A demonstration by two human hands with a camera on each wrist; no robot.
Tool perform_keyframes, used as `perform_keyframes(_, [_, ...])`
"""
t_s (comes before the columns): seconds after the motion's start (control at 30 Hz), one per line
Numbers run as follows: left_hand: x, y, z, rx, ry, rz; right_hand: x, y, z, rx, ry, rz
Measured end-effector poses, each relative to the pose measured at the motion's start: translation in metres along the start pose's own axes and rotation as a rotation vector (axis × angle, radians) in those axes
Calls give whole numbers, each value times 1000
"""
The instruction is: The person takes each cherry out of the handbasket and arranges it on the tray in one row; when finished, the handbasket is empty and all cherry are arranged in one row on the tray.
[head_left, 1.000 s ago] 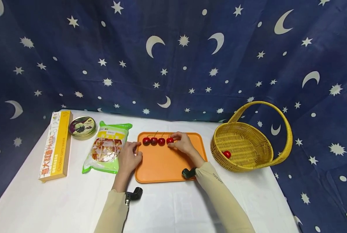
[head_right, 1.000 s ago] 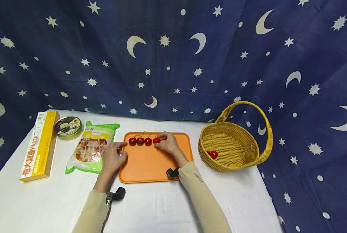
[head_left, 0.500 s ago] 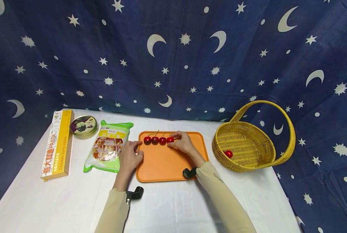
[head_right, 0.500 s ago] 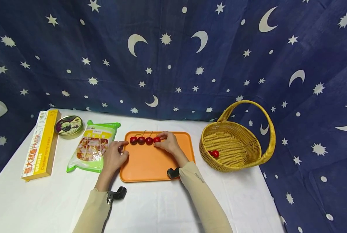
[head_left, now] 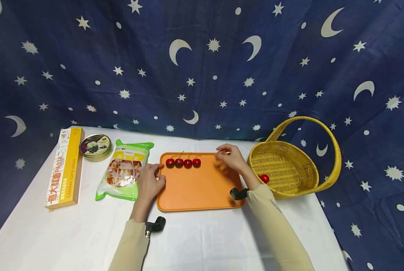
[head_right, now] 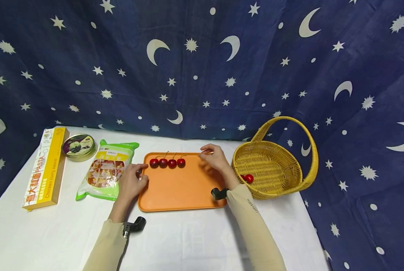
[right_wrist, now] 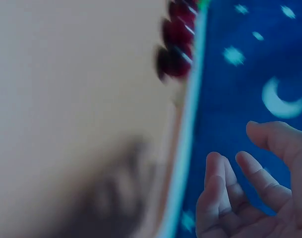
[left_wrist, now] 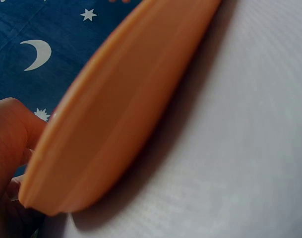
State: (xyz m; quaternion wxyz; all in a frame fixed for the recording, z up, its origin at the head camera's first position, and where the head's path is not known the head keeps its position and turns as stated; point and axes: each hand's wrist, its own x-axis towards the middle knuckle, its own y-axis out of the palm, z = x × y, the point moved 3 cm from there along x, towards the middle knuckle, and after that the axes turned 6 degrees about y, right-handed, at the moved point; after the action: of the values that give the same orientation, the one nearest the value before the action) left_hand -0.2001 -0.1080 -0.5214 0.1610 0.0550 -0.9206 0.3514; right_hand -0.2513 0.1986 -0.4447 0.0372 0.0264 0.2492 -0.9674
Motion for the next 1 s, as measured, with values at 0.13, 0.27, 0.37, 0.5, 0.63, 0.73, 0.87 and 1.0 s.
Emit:
perform_keyframes(0.13, [3, 0, -1, -4, 9, -6, -7, -46, 9, -13, 11, -50])
perform_keyframes(0.27, [4, 0, -2, -3, 17, -11, -17, -91, 2, -40, 68, -58])
perform_keyframes(0.37, [2, 0, -2, 1, 10, -2, -25, -118, -14, -79, 141, -38])
perform_keyframes(0.5, [0, -1, -3, 10, 3, 1, -34, -140, -34, -167, 263, 53])
perform_keyframes(0.63, [0, -1, -1, 18, 8, -8, -43, -146, -46, -294, 409, 238])
perform_keyframes(0.73, [0, 0, 0, 18, 10, -11, -48, -145, -50, -365, 518, 336])
perform_keyframes(0.87, [-1, 1, 0, 12, 9, -1, -51, -144, -56, -385, 617, 364])
perform_keyframes(1.0, [-2, 3, 1, 18, 0, 7, -50, -144, -62, -357, 652, 358])
